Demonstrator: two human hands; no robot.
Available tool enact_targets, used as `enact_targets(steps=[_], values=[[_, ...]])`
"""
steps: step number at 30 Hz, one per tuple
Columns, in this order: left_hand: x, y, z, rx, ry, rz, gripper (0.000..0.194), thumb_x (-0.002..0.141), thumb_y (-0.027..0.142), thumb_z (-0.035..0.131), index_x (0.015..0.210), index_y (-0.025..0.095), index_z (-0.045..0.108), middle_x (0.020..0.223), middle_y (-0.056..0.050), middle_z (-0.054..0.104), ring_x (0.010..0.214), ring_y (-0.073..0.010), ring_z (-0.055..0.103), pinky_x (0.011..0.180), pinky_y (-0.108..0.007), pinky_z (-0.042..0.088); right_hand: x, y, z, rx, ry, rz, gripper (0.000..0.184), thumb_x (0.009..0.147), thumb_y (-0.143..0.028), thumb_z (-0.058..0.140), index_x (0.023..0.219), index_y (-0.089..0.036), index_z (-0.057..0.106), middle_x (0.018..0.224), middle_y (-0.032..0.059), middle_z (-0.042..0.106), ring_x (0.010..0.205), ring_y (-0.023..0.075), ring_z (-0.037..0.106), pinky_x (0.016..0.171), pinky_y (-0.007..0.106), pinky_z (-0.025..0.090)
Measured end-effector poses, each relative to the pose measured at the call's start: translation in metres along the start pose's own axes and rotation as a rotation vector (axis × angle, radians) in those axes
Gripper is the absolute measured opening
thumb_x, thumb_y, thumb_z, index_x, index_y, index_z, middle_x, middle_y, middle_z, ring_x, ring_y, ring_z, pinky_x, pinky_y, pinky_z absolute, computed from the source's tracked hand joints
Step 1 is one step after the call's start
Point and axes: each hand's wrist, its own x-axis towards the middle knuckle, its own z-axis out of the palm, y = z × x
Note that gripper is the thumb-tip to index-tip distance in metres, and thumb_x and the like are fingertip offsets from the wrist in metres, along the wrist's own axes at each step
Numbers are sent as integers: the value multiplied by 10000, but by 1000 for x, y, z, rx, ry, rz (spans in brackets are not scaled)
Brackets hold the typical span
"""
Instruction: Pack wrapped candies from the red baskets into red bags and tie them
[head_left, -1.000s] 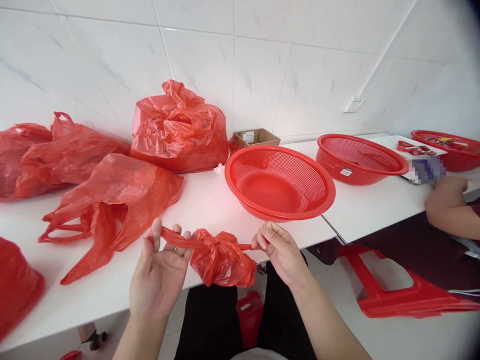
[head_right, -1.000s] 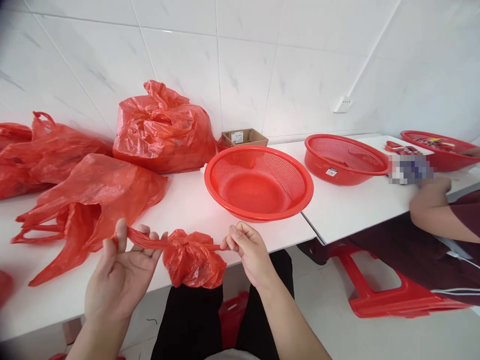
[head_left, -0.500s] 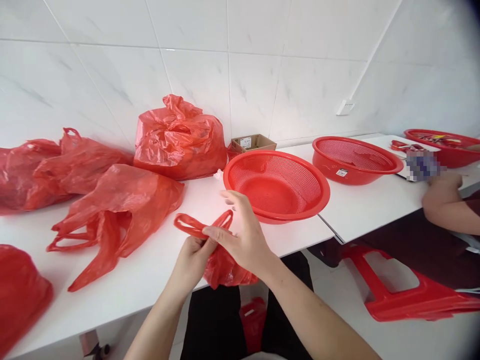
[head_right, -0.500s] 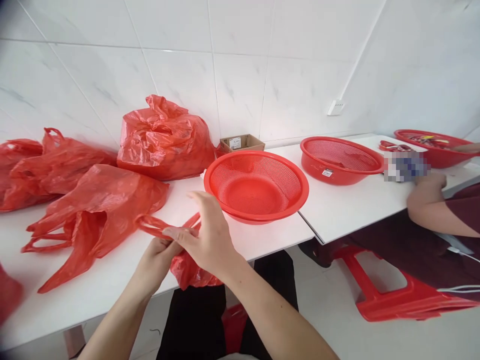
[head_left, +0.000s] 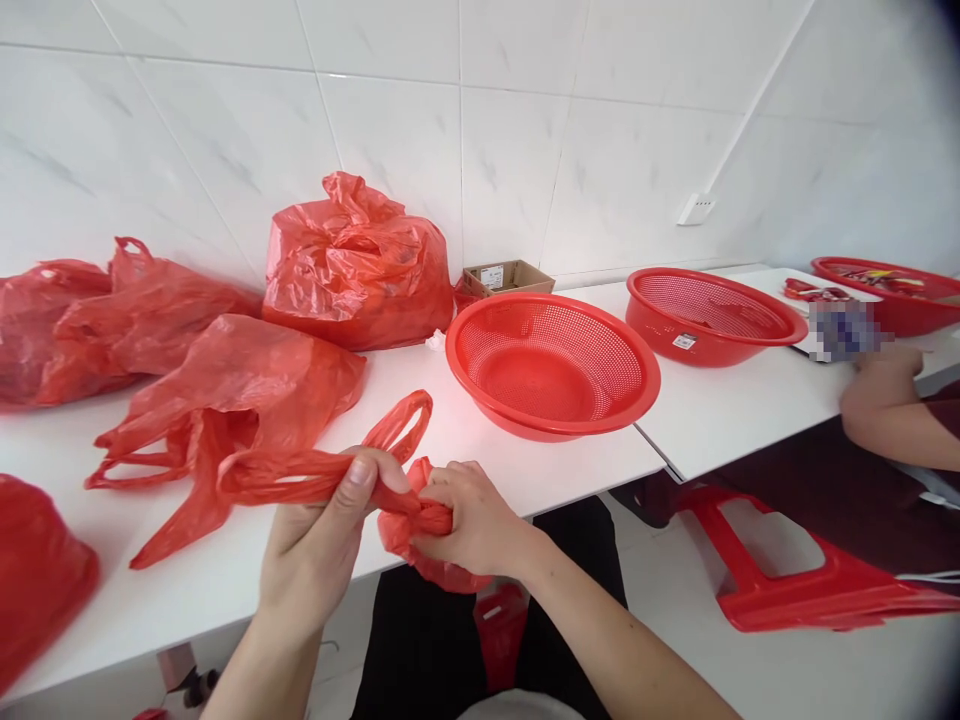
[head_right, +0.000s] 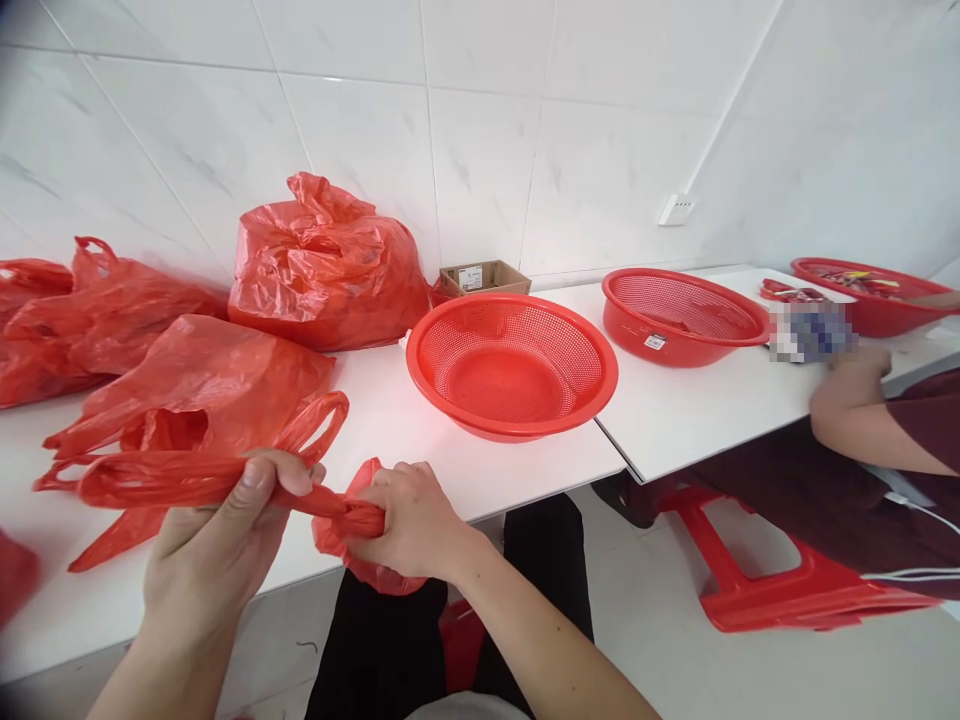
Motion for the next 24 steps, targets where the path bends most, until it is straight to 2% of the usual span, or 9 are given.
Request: enact_targets(steps=[3,5,7,9,12,14,17,19,24], values=[[5,0,-1,-13,-41,-26,315,872,458,626,696,197,653,688,-19,577,679,-154,574,630,-269,515,-1,4,-11,-3,-69,-29,287,737,-337,768,659,-203,528,728,-38,547,726,149,514,754,315,418],[11,-3,0,3,-89,-60,357,887,493,587,690,201,643,671,-21,565,651,-160,565,617,-287,501,0,6,-19,38,-81,-5,279,703,-407,810,808,-230,621,826,-16,582,807,180,539,795,350,440],[17,-3,0,63,-153,-90,385,894,520,559,696,203,650,657,-27,565,617,-163,541,612,-305,484,3,4,-27,226,-65,29,458,701,-496,798,1066,-271,638,969,12,609,912,204,566,833,368,463],[22,0,0,142,-239,-104,392,894,532,548,725,206,685,645,-31,563,586,-158,505,583,-304,454,10,-2,-35,542,-21,46,522,778,-573,701,1192,-277,586,1005,22,609,943,190,587,833,350,484],[24,3,0,238,-403,-102,377,907,517,537,826,216,749,626,-25,546,577,-148,476,559,-289,423,24,-14,-46,992,-1,78,389,896,-599,536,1063,-253,591,739,-32,525,750,144,592,727,308,496],[24,1,0,230,-449,-96,364,921,499,530,959,222,764,629,-17,551,615,-148,505,609,-287,443,32,-20,-53,1146,41,106,346,904,-580,541,928,-239,591,623,-58,411,607,120,518,644,276,465],[25,-7,1,53,-308,-137,431,938,513,501,1239,254,669,663,-4,607,666,-145,561,682,-296,475,35,-25,-64,1194,265,110,346,888,-540,592,760,-221,554,604,-55,368,545,97,387,586,248,395],[26,-11,0,-24,-193,-183,460,928,519,518,1301,271,624,711,-5,658,690,-143,593,704,-297,494,26,-30,-67,1149,372,87,365,907,-520,577,712,-215,528,608,-46,380,554,99,357,578,250,360],[27,-5,-7,197,-190,-144,262,818,425,710,967,220,774,866,-49,732,915,-201,671,891,-333,525,-17,-45,-60,894,239,44,358,922,-442,593,690,-199,469,633,-41,403,573,93,337,558,256,296]])
